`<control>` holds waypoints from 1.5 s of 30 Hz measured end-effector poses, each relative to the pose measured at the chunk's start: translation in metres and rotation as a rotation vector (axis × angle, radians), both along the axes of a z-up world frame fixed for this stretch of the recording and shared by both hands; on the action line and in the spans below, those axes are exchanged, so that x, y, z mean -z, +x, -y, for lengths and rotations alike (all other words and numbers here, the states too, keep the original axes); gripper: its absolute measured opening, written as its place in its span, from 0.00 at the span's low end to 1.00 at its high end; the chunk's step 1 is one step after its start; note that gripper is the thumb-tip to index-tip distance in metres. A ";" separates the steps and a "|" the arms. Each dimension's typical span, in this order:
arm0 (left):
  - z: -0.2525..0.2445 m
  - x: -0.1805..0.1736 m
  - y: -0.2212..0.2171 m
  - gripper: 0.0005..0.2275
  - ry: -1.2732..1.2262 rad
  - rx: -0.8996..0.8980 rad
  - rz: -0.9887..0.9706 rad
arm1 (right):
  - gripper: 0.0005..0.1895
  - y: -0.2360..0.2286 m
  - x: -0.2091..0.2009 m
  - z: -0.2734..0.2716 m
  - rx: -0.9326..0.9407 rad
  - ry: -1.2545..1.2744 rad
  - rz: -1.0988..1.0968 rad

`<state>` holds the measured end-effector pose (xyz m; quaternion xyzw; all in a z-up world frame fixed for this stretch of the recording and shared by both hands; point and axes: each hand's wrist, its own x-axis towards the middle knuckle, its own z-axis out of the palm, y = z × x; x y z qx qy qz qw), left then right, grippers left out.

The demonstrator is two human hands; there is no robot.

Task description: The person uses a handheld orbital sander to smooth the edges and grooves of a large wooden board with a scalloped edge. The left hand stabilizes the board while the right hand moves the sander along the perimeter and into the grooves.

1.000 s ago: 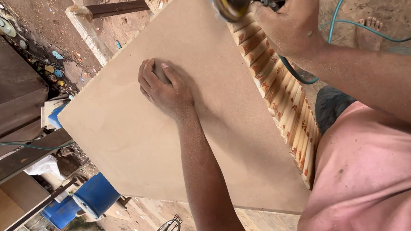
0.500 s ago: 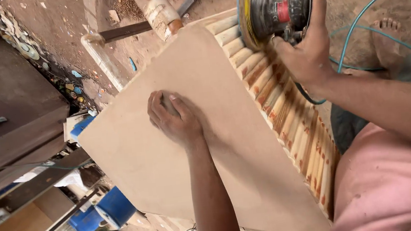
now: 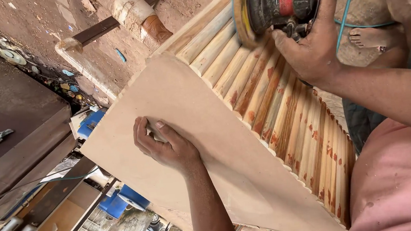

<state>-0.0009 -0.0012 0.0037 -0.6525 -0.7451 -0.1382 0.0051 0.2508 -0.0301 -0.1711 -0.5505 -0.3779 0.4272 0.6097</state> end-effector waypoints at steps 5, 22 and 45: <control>-0.002 0.000 -0.001 0.17 -0.021 -0.022 0.017 | 0.53 -0.004 0.036 -0.001 0.025 -0.030 -0.026; 0.000 0.002 -0.006 0.16 -0.061 -0.046 0.047 | 0.52 -0.003 -0.020 0.003 0.013 0.010 0.007; 0.001 0.002 -0.007 0.18 -0.054 -0.017 -0.009 | 0.49 0.001 -0.002 -0.016 -0.006 0.030 0.021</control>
